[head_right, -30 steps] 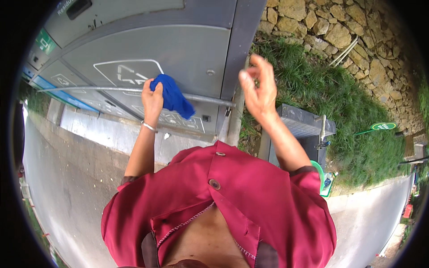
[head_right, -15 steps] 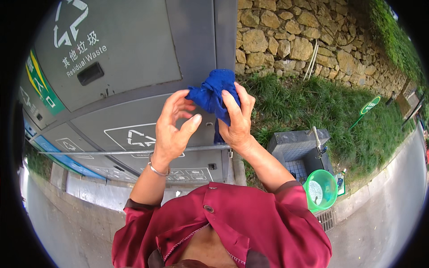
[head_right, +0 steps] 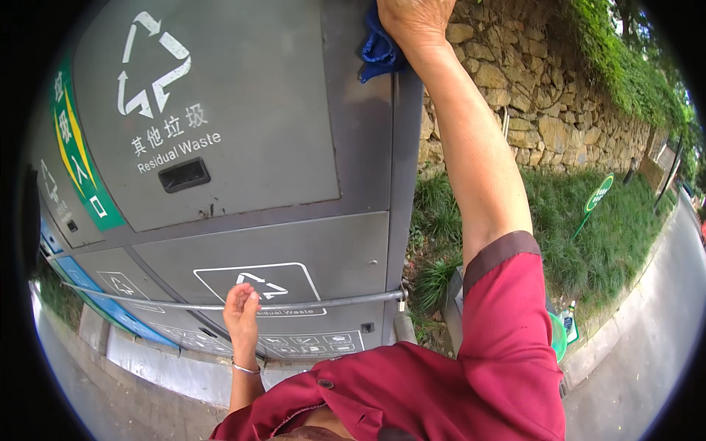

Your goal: The person washes a blue cloth in a green bucket and wipes down the exterior surfaces, lids, and handles of several large waste containers.

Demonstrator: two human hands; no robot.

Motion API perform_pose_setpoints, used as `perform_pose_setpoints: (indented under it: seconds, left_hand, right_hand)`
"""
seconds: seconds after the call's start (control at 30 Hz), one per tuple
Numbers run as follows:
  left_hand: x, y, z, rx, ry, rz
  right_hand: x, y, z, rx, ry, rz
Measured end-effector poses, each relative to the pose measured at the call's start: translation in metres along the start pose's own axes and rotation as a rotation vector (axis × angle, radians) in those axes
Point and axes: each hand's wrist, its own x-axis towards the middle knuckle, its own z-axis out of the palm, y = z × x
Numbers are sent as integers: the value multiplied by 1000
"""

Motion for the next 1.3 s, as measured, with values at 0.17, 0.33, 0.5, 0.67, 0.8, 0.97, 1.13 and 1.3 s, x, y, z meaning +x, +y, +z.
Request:
perform_pose_setpoints:
  seconds: [0.17, 0.33, 0.5, 0.67, 0.8, 0.97, 1.13, 1.3]
  left_hand:
    - [-8, -27, -18, -14, -6, -28]
    - [-4, -44, -42, 54, 20, -23]
    - [-7, -47, -67, 61, 121, -29]
    - [-18, -57, -109, 3, 250, -64]
    - [-2, -26, -154, 120, 396, 181]
    - [80, 62, -179, 424, 459, 475]
    - [161, 96, -164, 790, 345, 750]
    - [185, 101, -148, 977, 336, 978]
  right_hand:
    - [-78, -52, -33, 88, -266, -128]
    - [-134, -91, -51, 265, -464, -461]
    - [21, -69, 43, 118, -124, -287]
    - [89, -142, 113, 55, -51, -173]
    - [27, -238, 109, 321, -260, -409]
    - [5, -240, 109, 326, -243, -533]
    - [80, -138, 108, -103, -32, -202]
    - [103, -161, 140, -102, 24, -20]
